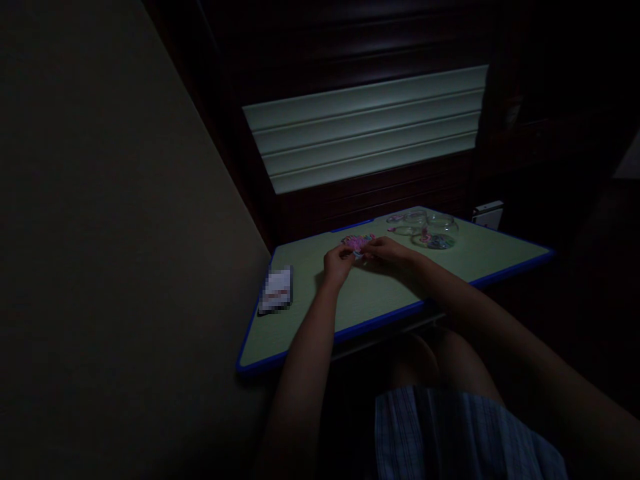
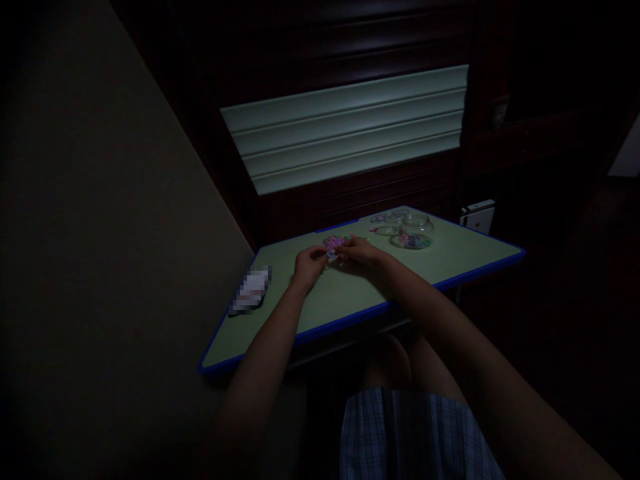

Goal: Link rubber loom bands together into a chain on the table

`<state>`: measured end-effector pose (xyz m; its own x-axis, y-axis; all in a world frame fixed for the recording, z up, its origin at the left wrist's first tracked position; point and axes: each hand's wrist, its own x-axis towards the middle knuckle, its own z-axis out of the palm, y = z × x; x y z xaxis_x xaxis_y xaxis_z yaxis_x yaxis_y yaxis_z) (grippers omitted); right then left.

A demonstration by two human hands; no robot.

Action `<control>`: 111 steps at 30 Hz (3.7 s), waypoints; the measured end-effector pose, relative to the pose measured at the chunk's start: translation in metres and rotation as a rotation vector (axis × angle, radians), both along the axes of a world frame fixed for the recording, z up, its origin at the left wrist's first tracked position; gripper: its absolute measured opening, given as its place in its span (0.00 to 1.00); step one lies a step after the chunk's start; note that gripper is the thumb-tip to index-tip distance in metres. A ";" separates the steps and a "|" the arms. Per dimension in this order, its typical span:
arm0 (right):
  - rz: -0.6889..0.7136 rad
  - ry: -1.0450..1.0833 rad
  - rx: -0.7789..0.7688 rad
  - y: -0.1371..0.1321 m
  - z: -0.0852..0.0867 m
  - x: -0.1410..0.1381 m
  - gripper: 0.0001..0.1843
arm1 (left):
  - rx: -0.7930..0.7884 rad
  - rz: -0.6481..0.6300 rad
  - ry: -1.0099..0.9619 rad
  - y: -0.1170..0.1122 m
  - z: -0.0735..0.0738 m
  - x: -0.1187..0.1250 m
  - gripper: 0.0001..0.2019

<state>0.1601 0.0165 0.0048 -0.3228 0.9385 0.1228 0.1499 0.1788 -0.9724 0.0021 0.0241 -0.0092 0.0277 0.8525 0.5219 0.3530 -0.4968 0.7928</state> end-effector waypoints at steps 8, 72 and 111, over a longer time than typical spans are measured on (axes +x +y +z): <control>0.120 -0.028 -0.001 0.007 -0.006 0.003 0.20 | 0.009 -0.029 0.006 -0.001 0.000 -0.001 0.06; 0.157 0.125 -0.001 0.006 -0.004 0.004 0.14 | -0.176 -0.068 -0.163 -0.010 0.007 0.002 0.10; -0.013 0.110 0.220 0.009 -0.001 0.000 0.14 | 0.008 0.007 0.117 0.002 -0.004 -0.004 0.09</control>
